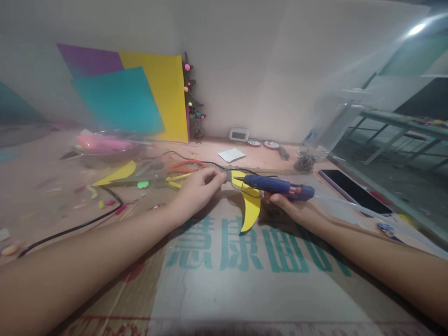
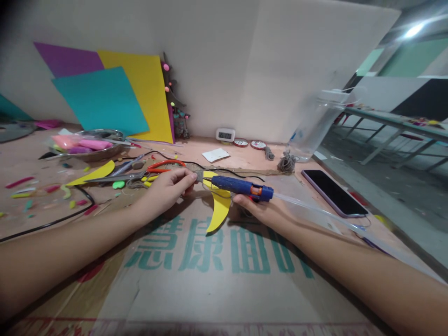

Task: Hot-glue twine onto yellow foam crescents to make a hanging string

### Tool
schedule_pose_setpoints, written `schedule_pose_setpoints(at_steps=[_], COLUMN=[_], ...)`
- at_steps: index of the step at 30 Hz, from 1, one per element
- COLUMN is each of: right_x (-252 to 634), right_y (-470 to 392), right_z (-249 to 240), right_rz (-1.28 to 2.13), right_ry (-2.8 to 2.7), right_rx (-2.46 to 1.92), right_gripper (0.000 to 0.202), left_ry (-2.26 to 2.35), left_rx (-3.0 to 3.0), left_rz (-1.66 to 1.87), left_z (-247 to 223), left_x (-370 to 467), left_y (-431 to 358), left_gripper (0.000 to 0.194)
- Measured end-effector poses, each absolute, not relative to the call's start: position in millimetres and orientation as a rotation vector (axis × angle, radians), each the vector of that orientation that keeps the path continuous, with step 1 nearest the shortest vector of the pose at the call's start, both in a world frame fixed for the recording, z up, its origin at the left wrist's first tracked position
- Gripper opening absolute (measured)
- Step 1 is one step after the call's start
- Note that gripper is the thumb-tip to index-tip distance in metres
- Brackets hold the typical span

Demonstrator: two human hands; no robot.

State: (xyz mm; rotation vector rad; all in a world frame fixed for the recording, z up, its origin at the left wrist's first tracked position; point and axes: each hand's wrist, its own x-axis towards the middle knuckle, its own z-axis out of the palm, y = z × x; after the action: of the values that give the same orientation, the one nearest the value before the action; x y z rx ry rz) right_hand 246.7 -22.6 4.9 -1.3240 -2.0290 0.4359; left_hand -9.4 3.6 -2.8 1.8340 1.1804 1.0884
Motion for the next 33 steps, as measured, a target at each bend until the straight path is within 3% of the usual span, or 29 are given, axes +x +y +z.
schedule_pose_setpoints(at_steps=[20, 33], right_x=[250.4, 247.0], right_y=[-16.8, -18.4], right_z=[1.5, 2.7], right_rz=[0.404, 0.484], right_ry=[-2.055, -2.002], right_rx=[-1.393, -1.414], right_gripper=[0.04, 0.031], left_ry=[1.236, 1.225], left_rx=[1.877, 1.89], left_rz=[1.075, 1.107], left_z=[-0.9, -4.1], left_x=[-8.7, -9.3], left_y=[1.0, 3.2], left_gripper=[0.028, 0.028])
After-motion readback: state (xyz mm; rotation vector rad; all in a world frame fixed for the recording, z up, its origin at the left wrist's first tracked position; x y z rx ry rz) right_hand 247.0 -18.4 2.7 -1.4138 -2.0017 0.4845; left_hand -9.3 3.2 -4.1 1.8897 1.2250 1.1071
